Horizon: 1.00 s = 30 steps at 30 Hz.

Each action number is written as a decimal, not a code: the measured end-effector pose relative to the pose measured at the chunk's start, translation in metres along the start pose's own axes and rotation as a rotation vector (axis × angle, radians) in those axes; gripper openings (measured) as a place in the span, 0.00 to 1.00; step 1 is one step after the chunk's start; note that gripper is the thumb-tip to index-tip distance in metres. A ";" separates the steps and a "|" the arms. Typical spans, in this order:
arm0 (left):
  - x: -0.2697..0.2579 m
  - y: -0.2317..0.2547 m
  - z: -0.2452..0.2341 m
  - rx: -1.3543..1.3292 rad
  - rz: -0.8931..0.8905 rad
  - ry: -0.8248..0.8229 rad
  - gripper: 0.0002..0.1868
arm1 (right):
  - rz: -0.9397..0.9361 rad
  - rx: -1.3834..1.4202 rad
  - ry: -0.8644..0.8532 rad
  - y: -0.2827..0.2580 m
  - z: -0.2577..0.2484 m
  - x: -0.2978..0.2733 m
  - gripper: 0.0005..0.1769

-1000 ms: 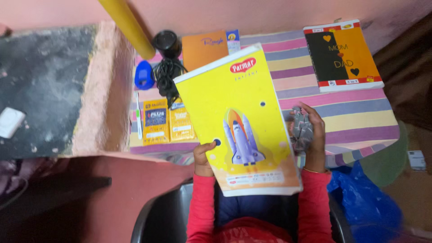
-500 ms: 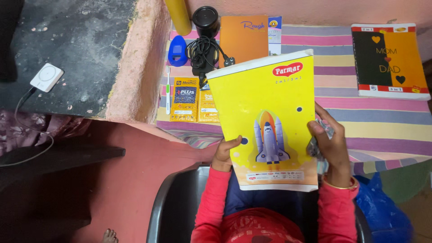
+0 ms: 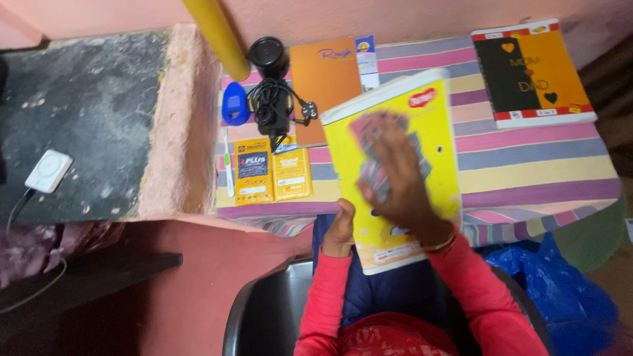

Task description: The person wipes the surfaces of several items on a table using a small cloth. They clean a black container, a blue plastic case, a power adapter, a toothbrush, two yellow boxes, and multiple books and notebooks, placing each item back on the table after wiping.

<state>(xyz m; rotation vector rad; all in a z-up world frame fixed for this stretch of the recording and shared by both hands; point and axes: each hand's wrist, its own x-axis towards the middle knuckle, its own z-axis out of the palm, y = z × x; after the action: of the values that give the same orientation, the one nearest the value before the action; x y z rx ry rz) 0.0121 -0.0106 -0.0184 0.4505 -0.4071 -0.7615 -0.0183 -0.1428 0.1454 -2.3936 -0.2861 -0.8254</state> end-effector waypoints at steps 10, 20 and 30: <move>-0.005 -0.021 -0.038 0.047 -0.034 0.002 0.50 | 0.202 -0.270 0.287 0.028 -0.011 -0.059 0.34; 0.002 -0.032 -0.041 0.142 0.029 -0.124 0.47 | 0.014 -0.184 0.155 -0.010 0.034 -0.076 0.37; -0.018 -0.023 -0.038 0.384 0.028 0.008 0.48 | 0.241 -0.032 0.407 0.026 -0.031 -0.040 0.33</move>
<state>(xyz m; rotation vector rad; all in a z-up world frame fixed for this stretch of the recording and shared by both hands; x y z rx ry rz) 0.0060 -0.0032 -0.0652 0.8053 -0.5539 -0.6540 -0.0553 -0.1826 0.1280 -2.1675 0.1744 -1.1757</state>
